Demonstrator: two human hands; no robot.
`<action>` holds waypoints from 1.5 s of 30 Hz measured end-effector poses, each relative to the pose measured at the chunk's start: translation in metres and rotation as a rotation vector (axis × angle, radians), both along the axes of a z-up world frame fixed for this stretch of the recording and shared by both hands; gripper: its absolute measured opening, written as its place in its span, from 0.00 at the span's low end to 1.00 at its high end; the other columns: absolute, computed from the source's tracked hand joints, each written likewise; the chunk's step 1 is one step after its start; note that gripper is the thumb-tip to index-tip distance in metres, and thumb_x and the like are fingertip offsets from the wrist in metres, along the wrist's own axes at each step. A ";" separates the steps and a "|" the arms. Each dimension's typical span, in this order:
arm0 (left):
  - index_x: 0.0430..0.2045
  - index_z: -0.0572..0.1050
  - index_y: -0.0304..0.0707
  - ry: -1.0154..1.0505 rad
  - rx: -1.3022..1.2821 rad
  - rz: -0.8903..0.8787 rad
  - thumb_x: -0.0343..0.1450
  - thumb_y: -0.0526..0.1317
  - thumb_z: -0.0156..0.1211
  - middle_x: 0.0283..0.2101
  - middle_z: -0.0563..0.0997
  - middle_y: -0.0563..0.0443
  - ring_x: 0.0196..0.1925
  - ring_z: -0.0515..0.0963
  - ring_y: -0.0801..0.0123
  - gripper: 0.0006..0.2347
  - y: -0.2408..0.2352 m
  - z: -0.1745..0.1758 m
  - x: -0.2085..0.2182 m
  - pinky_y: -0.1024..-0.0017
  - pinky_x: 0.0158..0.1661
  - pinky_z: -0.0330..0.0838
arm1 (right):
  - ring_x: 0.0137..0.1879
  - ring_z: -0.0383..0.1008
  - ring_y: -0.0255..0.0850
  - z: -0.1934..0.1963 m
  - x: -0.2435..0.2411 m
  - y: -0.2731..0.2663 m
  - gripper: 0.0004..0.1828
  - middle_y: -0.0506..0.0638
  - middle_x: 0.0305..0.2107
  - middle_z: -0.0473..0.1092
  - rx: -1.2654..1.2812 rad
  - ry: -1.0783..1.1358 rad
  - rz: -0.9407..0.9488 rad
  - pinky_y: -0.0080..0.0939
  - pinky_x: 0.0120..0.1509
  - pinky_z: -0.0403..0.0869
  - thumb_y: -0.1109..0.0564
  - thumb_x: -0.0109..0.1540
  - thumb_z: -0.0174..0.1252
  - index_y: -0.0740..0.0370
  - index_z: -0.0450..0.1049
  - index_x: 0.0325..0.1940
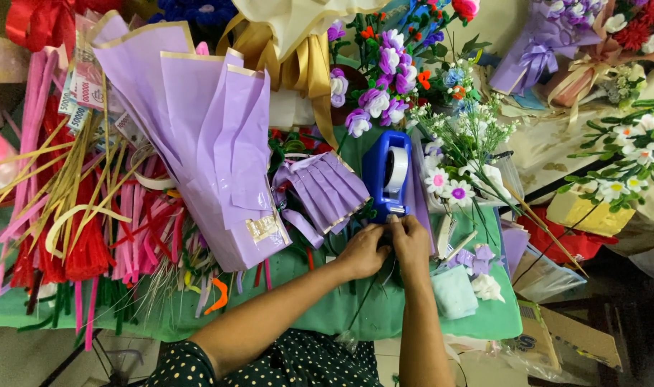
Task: The person assembles a purple paper flower bouquet by hand, folding and securing the purple paper wrap around a bunch of pink fabric flowers and adding decorative pleated paper elements.
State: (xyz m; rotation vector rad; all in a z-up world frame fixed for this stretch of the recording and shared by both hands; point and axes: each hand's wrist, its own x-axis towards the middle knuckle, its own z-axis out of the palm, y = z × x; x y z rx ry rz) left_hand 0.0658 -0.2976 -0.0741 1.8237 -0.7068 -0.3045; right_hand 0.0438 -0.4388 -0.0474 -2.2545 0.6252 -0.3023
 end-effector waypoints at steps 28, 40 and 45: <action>0.42 0.75 0.49 -1.139 0.415 0.662 0.73 0.42 0.49 0.30 0.68 0.48 0.29 0.74 0.57 0.08 0.003 0.032 -0.002 0.66 0.21 0.69 | 0.37 0.67 0.61 -0.077 0.011 -0.012 0.14 0.58 0.26 0.60 -0.593 -0.453 0.064 0.55 0.42 0.66 0.51 0.73 0.48 0.59 0.62 0.36; 0.56 0.72 0.47 -1.133 0.414 0.683 0.72 0.35 0.46 0.29 0.68 0.42 0.27 0.72 0.52 0.18 -0.011 0.004 0.006 0.61 0.20 0.67 | 0.29 0.64 0.56 -0.095 0.018 -0.034 0.12 0.51 0.23 0.57 -0.868 -0.455 0.106 0.50 0.34 0.64 0.53 0.74 0.45 0.57 0.61 0.37; 0.62 0.68 0.46 -1.060 0.421 0.599 0.72 0.33 0.45 0.32 0.71 0.39 0.29 0.74 0.51 0.21 -0.008 0.002 0.004 0.61 0.23 0.68 | 0.43 0.68 0.55 -0.113 0.010 -0.064 0.09 0.54 0.32 0.63 -1.102 -0.403 0.287 0.48 0.45 0.69 0.57 0.66 0.50 0.59 0.67 0.32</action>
